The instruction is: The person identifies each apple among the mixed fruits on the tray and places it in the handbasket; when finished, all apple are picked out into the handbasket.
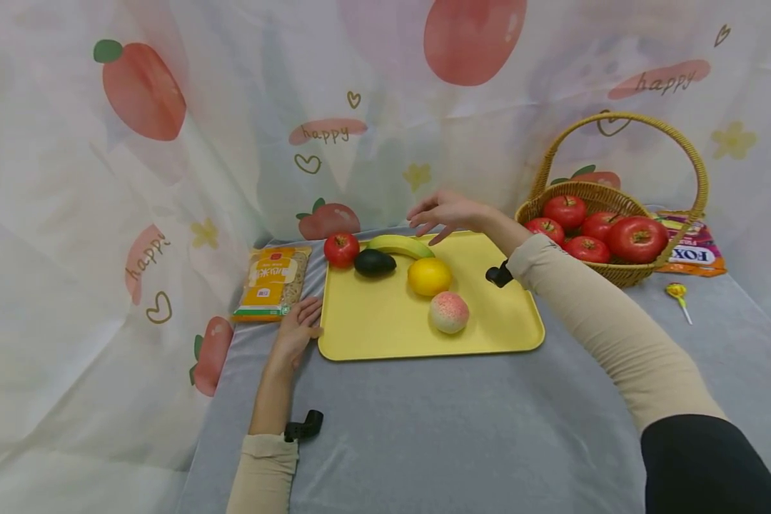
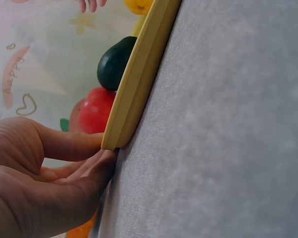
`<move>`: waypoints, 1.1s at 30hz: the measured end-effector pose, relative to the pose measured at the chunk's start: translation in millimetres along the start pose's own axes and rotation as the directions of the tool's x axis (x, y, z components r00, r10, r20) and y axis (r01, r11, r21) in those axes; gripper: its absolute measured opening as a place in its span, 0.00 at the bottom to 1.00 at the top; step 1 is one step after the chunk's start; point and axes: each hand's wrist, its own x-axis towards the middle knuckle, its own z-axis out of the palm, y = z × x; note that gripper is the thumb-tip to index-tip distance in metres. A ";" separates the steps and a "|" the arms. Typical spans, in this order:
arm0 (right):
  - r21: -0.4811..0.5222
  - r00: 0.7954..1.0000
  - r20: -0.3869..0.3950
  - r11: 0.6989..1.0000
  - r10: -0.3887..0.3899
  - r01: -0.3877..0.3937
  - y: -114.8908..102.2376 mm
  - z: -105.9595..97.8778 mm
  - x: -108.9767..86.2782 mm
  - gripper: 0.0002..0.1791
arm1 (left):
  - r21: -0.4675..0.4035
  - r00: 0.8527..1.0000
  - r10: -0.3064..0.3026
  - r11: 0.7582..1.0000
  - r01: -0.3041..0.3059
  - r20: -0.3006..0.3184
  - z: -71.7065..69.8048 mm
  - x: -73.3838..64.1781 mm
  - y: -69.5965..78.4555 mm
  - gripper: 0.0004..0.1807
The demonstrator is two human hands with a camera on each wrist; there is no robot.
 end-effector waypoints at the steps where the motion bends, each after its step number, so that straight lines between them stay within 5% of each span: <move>1: 0.004 1.000 0.003 1.000 0.000 0.000 -0.4 2.0 1.4 0.23 | -0.001 1.000 -0.003 1.000 0.003 -0.002 0.1 -0.2 0.1 0.42; 19: 0.077 1.000 0.015 0.997 -0.010 0.009 -3.8 31.5 33.9 0.22 | 0.030 1.000 -0.008 1.000 0.008 -0.016 2.0 -1.9 1.5 0.42; 33: 0.180 0.998 -0.056 0.984 0.005 0.005 -14.5 58.1 61.0 0.25 | 0.023 1.000 0.017 1.000 -0.017 -0.018 1.1 -0.1 -0.1 0.41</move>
